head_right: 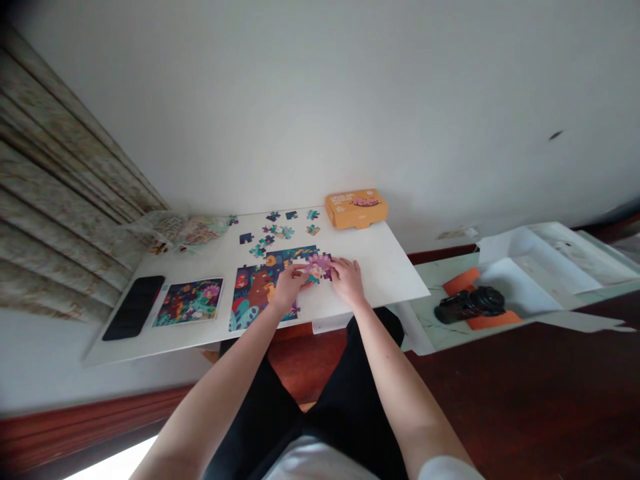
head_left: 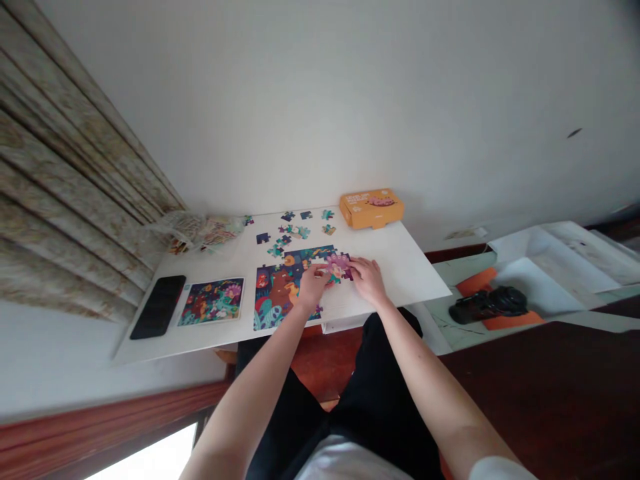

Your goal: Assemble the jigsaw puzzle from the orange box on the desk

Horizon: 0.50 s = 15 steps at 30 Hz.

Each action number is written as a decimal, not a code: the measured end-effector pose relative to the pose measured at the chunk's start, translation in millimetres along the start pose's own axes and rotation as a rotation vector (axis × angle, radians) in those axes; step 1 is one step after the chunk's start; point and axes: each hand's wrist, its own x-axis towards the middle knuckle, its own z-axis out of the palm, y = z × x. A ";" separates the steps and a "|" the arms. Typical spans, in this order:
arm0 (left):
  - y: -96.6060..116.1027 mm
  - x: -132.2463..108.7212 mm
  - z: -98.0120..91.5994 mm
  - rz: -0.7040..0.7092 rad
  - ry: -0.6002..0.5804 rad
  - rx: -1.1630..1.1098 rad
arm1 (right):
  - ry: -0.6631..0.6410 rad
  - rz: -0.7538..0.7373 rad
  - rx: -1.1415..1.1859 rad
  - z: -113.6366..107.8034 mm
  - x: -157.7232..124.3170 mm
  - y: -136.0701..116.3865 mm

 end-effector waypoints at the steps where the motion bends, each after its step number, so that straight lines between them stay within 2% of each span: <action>1: -1.5 -0.4 4.6 0.021 0.016 0.077 | -0.005 -0.002 -0.009 0.0 -0.2 0.2; 6: -5.6 4.8 14.6 0.089 0.102 0.348 | -0.007 0.005 -0.025 0.3 -0.6 -0.6; 15: -8.4 8.0 23.5 0.152 0.156 0.577 | -0.007 0.014 -0.038 0.4 -1.3 -2.6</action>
